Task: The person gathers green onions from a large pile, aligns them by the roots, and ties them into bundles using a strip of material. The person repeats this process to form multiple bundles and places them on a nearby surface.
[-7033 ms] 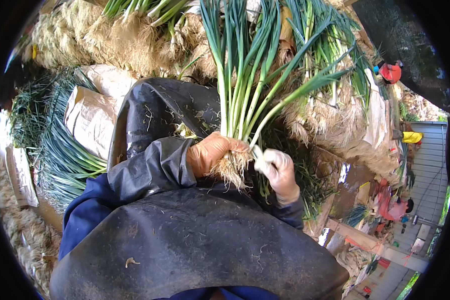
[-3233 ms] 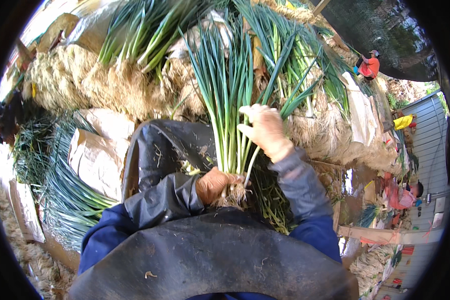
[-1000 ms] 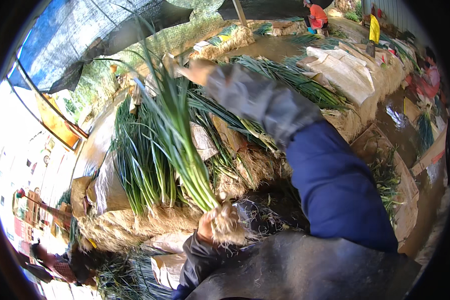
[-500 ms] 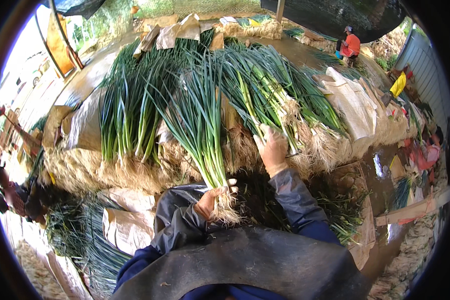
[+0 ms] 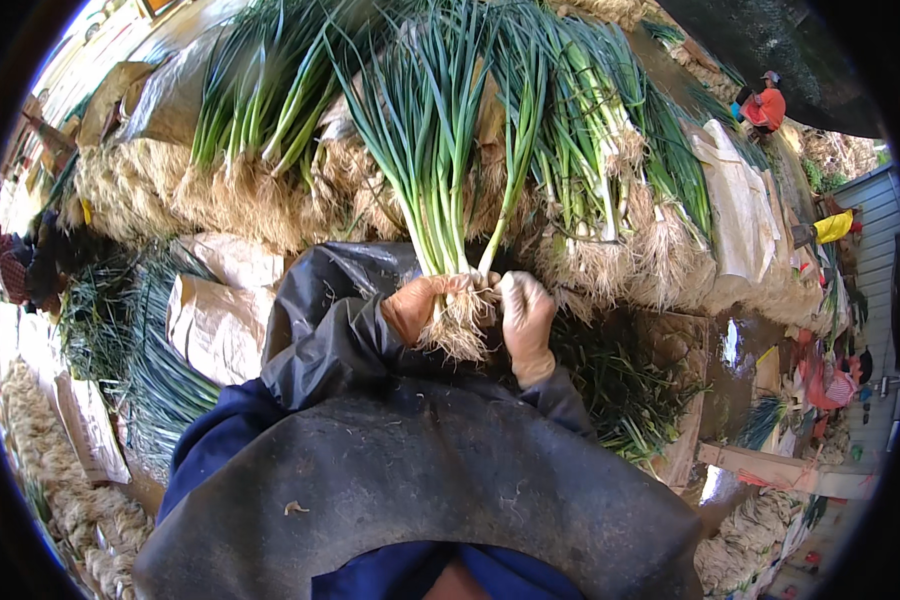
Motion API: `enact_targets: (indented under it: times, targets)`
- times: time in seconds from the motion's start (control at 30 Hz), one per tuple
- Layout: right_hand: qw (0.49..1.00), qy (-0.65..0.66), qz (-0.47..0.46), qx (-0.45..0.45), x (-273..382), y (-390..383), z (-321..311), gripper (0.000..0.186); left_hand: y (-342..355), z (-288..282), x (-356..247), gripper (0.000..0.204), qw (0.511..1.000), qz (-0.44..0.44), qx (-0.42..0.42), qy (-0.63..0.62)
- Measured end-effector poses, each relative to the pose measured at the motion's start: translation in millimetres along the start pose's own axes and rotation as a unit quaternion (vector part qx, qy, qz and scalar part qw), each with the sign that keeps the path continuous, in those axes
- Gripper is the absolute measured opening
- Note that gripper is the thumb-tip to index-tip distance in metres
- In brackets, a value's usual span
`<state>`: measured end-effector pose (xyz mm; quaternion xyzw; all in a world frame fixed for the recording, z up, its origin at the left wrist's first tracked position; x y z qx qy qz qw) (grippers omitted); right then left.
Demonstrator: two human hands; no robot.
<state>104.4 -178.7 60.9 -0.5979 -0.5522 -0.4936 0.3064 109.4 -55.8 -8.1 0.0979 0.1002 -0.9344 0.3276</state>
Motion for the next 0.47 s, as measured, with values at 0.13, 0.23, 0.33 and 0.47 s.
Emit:
enact_targets:
  times: [0.13, 0.23, 0.33, 0.47]
  targets:
    - [0.969, 0.156, 0.190, -0.025, -48, 98, 6, 0.039, -3, -7, 22, 0.047, 0.998, -0.018, -0.050, 0.041]
    - [0.917, 0.263, 0.300, 0.026, -57, 138, 32, 0.039, 3, -9, 39, 0.042, 0.998, -0.005, -0.057, 0.018]
    - [0.950, 0.193, 0.242, 0.048, -48, 120, 30, 0.039, 4, -29, 39, 0.035, 0.989, 0.050, -0.134, 0.039]
    - [0.947, 0.237, 0.190, 0.104, -55, 59, 26, 0.046, 4, -55, 38, 0.037, 0.962, 0.084, -0.222, 0.137]
Point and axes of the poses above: each hand's wrist, its own y-axis towards the middle knuckle, its own z-axis out of the palm, x = y × z, the point moved 9 cm from there along y, towards the middle knuckle, and after that the axes turned 10 degrees about z, right-handed, at the moved point
